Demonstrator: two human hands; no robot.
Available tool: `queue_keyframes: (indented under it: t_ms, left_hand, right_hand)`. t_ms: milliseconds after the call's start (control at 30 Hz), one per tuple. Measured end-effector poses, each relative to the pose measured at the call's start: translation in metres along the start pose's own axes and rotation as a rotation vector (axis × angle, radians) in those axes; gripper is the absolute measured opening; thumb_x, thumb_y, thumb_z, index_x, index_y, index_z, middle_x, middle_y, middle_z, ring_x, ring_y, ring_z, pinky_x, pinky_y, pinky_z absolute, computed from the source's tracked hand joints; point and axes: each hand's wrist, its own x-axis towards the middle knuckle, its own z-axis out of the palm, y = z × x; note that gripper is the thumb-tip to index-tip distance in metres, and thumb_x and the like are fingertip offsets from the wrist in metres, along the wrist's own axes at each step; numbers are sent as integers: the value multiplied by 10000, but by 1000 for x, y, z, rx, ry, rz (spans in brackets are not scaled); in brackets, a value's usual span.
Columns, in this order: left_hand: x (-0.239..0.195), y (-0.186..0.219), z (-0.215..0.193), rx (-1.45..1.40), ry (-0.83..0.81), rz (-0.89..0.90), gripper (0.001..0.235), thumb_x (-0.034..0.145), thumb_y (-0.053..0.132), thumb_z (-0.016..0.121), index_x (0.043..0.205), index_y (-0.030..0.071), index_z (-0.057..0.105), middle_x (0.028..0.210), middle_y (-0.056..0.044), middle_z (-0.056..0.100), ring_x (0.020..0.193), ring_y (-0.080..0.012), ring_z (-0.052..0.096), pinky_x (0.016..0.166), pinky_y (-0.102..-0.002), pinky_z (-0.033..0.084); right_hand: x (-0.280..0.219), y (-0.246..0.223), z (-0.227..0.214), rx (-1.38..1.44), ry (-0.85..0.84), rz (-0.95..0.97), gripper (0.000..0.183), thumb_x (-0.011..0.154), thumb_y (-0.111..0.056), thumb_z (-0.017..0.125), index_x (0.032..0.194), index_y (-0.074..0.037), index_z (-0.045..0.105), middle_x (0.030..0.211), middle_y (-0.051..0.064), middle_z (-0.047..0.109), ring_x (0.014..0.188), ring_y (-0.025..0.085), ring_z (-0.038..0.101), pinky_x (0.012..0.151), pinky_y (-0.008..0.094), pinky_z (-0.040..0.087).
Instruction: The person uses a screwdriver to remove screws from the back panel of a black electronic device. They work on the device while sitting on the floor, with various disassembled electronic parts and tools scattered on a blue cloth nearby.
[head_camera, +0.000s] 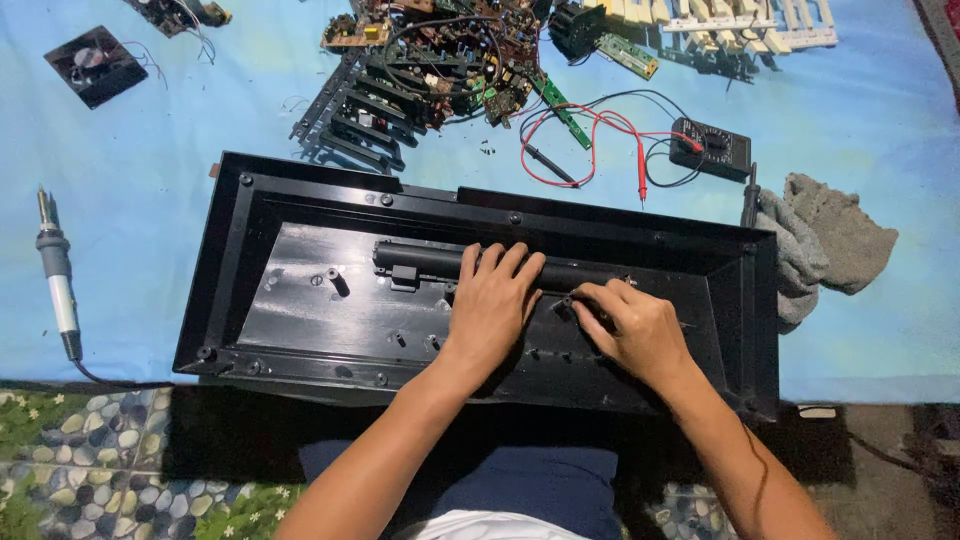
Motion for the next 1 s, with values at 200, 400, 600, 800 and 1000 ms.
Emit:
queue_keyframes:
  t_ms: [200,400,600,800,1000]
  left_hand:
    - [1,3,-6,-13,9,-5,373,871,258,765,1207,145,648,1182,-124,672,1138,-333,612,1096,-531,336]
    - [0,1,-1,2,17,-9,375,862,270,773,1198,159,648,1183,-106,673,1139,-313,610,1096,-523,336]
    - [-1,0,2,6,-22,-17,385,886,291,734,1232,168,619,1212,-101,654,1172,-311,582,1108,-525,310]
    - [-1,1,-1,2,-39,-18,385,875,292,736,1222,169,624,1204,-97,662,1163,-310,586,1100,-523,316]
    - [-1,3,-7,-11,-5,-14,350,893,259,742,1209,155,636,1189,-122,665,1144,-326,600,1085,-528,329]
  right_hand:
    - [-4,8,8,-106,52,-48,168,904,-160,715,1065,-206,729,656,-13,564,550,214,644,509,317,545]
    - [-4,9,11,-158,27,-64,177,917,-170,692,1092,-189,703,670,-11,561,565,220,653,503,320,547]
    - [-5,9,11,-248,83,-118,137,916,-183,678,1044,-224,702,667,-39,517,576,172,623,501,277,518]
    - [0,-5,1,-279,112,-157,108,950,-124,640,953,-203,713,630,-30,480,515,176,566,455,262,482]
    - [-5,5,10,-300,180,-217,200,957,-122,596,1005,-250,742,638,-34,418,521,160,526,456,235,450]
